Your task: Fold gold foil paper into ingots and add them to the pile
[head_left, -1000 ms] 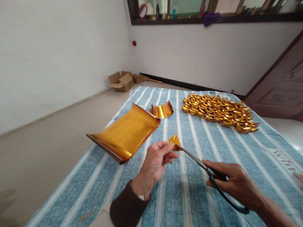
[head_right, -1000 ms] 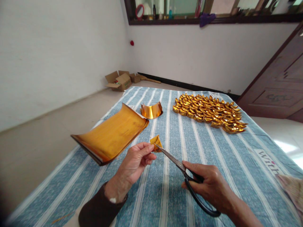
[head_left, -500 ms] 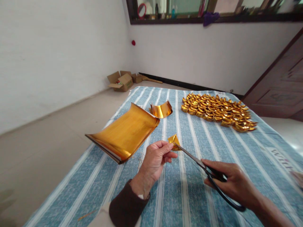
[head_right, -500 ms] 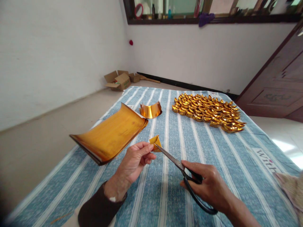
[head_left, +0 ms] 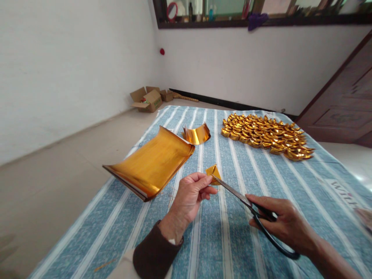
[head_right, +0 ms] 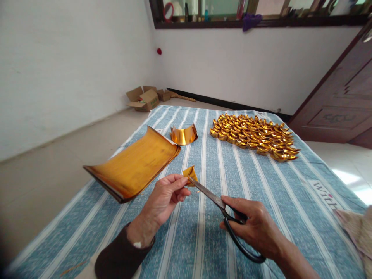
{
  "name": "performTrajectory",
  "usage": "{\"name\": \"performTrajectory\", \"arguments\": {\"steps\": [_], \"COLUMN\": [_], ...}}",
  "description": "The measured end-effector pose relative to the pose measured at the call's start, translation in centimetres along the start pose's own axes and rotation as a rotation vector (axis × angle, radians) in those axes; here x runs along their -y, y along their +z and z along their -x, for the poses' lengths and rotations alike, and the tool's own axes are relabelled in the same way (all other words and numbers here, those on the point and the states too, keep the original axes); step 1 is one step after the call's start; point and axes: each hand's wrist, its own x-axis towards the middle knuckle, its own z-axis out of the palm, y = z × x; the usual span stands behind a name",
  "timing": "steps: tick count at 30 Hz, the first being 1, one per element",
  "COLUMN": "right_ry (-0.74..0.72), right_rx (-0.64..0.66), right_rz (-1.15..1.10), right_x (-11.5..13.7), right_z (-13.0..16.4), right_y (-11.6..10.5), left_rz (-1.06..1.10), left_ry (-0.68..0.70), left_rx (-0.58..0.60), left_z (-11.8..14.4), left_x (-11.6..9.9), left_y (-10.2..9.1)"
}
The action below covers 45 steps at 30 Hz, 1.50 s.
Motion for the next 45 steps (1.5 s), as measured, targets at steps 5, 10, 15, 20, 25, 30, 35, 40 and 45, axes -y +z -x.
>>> {"name": "performTrajectory", "arguments": {"steps": [5, 10, 15, 20, 25, 30, 35, 40, 45], "right_ry": [0.0, 0.001, 0.005, 0.027, 0.025, 0.05, 0.095, 0.249, 0.519], "right_rx": [-0.007, -0.016, -0.016, -0.003, 0.013, 0.045, 0.164, -0.077, -0.465], "right_rz": [0.002, 0.015, 0.016, 0.007, 0.001, 0.002, -0.054, 0.01, 0.49], "right_x": [0.0, 0.1, -0.1, -0.1, -0.1, -0.1, -1.2, -3.2, -6.7], "right_z": [0.0, 0.0, 0.1, 0.2, 0.1, 0.1, 0.4, 1.2, 2.9], "right_y": [0.1, 0.0, 0.1, 0.2, 0.1, -0.2, -0.4, -0.8, -4.1], "left_rz": [0.018, 0.026, 0.027, 0.023, 0.024, 0.022, 0.061, 0.191, 0.3], "left_ry": [-0.012, -0.018, -0.022, -0.025, -0.024, -0.013, -0.038, -0.12, -0.162], "left_rx": [-0.006, -0.003, -0.003, -0.003, -0.004, -0.004, -0.022, -0.074, -0.114], "left_z": [0.0, -0.1, -0.1, -0.1, -0.1, -0.1, -0.3, -0.8, -1.2], "left_x": [0.1, 0.2, 0.2, 0.2, 0.1, 0.2, 0.1, -0.3, -0.2], "left_y": [0.0, 0.0, -0.1, -0.1, -0.1, 0.0, -0.1, -0.3, -0.7]}}
